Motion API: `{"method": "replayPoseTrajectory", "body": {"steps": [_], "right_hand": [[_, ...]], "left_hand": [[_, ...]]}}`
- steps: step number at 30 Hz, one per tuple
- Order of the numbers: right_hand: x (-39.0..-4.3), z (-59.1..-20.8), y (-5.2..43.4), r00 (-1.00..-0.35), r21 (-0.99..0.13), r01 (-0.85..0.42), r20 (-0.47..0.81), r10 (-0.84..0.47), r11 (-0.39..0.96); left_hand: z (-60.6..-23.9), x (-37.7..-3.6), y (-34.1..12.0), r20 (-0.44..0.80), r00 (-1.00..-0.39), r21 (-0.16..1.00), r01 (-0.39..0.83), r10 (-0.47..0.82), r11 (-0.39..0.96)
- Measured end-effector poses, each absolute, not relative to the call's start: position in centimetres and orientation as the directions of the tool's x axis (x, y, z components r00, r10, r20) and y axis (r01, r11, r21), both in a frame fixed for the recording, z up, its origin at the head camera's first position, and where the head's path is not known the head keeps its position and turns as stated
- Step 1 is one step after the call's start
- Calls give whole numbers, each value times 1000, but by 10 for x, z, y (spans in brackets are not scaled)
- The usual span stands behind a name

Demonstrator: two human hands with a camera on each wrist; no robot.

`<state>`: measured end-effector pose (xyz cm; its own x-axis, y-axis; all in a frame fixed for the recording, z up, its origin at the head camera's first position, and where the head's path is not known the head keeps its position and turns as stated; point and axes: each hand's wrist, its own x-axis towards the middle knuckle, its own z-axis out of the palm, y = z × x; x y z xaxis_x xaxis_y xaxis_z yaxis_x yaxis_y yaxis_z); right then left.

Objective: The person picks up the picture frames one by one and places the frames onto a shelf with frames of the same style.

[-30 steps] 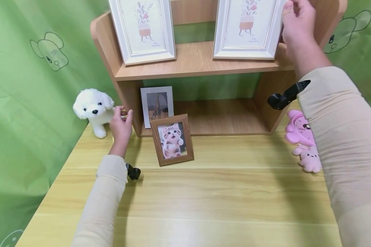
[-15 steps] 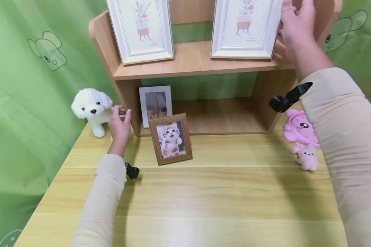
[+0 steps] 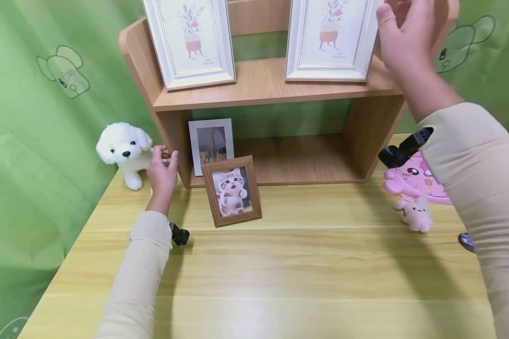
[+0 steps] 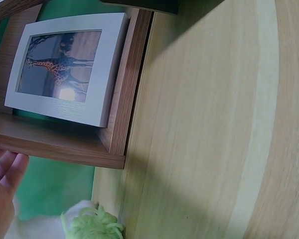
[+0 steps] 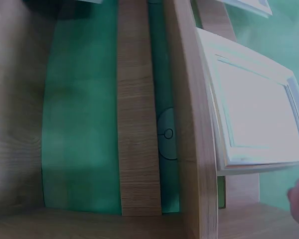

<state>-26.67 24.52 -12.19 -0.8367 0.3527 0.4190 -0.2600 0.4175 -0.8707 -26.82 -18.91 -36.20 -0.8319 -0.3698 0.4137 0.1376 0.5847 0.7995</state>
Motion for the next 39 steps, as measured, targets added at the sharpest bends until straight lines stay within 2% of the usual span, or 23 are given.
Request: {"method": "replayPoseTrajectory", "body": {"steps": [3,6,10,12,13,22,25,28,34,39], "right_hand": [[-255,-127,239,-770,-766,-293,544,333,572],[-248,-136,235,-657,-634,-380,697,286,674],[-242,-153,235,-450,-385,-576,886,114,722],[-238,-163,235,-380,-289,-642,924,32,711],[-236,-167,234,-354,-250,-666,935,-2,703],[-210,-209,229,-252,-18,-715,939,-234,699],[-205,-228,226,-243,9,-747,927,-286,665],[-201,-248,224,-275,-20,-777,910,-310,629],[-195,-291,222,-413,-140,-784,845,-340,605],[-195,-318,216,-549,-323,-759,783,-290,565]], "left_hand": [[-362,-269,-190,420,-828,796,140,-371,589],[-362,-269,-190,421,-830,794,143,-365,591],[-362,-268,-190,425,-831,790,147,-360,595],[-362,-268,-191,427,-828,790,146,-364,595],[-362,-268,-191,428,-827,790,146,-365,595],[-362,-269,-189,418,-828,791,130,-374,598],[-363,-269,-189,422,-824,792,133,-377,596],[-363,-270,-188,427,-823,793,141,-375,592],[-365,-272,-186,437,-822,787,153,-366,597],[-365,-272,-188,459,-805,782,164,-377,602]]}}
